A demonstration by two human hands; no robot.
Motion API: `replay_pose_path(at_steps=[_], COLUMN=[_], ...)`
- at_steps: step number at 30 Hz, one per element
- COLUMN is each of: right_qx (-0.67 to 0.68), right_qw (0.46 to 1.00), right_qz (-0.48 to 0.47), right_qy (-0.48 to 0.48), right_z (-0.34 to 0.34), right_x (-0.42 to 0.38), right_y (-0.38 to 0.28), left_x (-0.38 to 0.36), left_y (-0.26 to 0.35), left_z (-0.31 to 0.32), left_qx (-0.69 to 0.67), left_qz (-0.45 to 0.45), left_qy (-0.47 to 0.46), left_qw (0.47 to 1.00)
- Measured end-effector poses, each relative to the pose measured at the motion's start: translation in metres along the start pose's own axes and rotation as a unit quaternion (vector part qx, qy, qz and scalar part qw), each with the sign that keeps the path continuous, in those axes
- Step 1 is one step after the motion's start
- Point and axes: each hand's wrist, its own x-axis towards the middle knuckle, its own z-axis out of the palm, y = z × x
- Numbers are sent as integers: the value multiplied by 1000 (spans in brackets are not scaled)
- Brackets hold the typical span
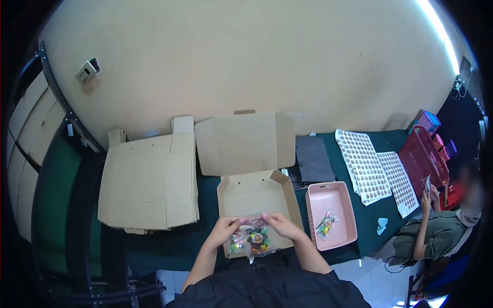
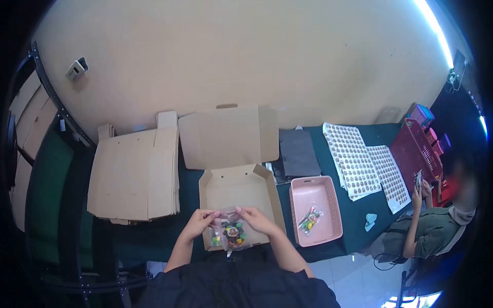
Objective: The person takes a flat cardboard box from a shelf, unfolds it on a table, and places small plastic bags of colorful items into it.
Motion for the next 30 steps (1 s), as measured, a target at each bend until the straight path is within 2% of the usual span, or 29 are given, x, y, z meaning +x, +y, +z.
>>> replay_pose_path(at_steps=[1, 2, 3, 4, 5, 7, 8, 10, 11, 13, 14, 15, 16, 17, 19, 20, 21, 23, 24, 26, 27, 29, 30], right_qx=[-50, -9, -31, -76, -16, 76, 74, 80, 21, -158, -156, -255, -346, -345, -298, -289, -289, -317, -314, -329, -328, -351, -359], right_qw=[997, 998, 997, 989, 992, 983, 984, 979, 963, 922, 924, 942, 927, 927, 933, 922, 924, 916, 916, 928, 928, 919, 920], right_qz=[45, 64, 69, 114, 107, 160, 158, 135, 124, 128, 132, 144, 148, 148, 144, 80, 87, 106, 114, 156, 155, 88, 103], right_qy=[28, 24, -15, -60, -63, -48, -44, 129, 237, 329, 324, 166, 1, -12, 142, 244, 236, 223, 220, 86, 86, 156, 121], right_z=[0, 4, 5, 1, 2, 2, -5, -21, -28, -34, -35, -39, -42, -44, -40, -43, -41, -36, -33, -28, -23, -7, -4], right_x=[0, -7, -11, -16, -17, -25, -24, -26, -26, -21, -25, -28, -29, -28, -26, -20, -18, -16, -19, -15, -15, -17, -16], right_y=[5, 7, 13, 15, 44, 37, 40, 58, 66, 81, 86, 88, 88, 89, 90, 112, 114, 114, 126, 152, 161, 177, 173], left_x=[2, 4, 7, 10, 12, 13, 16, 13, 14, 22, 21, 16, 20, 19, 4, 3, 3, 1, 0, 0, 1, 3, 3], left_y=[0, -8, -21, -29, -33, -32, -33, -33, -51, -105, -111, -94, -125, -155, -154, -149, -146, -138, -134, -126, -129, -142, -143], left_z=[3, 3, -1, -6, -10, -13, -8, 8, 8, 5, 15, 21, 24, 26, 35, 40, 44, 53, 56, 57, 56, 55, 53], left_qx=[-15, -13, -79, -146, -144, -146, -145, -217, -215, -98, -115, 27, 169, 306, 317, 330, 325, 442, 440, 453, 454, 453, 452], left_qz=[-22, -10, -25, -42, -39, -117, -114, -114, -123, -121, -130, -176, -150, -129, -134, -122, -131, -122, -129, -163, -163, -157, -159], left_qy=[30, 26, 93, 159, 169, 126, 122, 174, 176, 98, 92, 65, 66, 65, 73, 70, 69, 90, 85, 89, 90, 130, 130], left_qw=[999, 1000, 992, 976, 974, 974, 975, 954, 953, 983, 981, 982, 972, 941, 936, 933, 934, 884, 885, 872, 872, 868, 868])
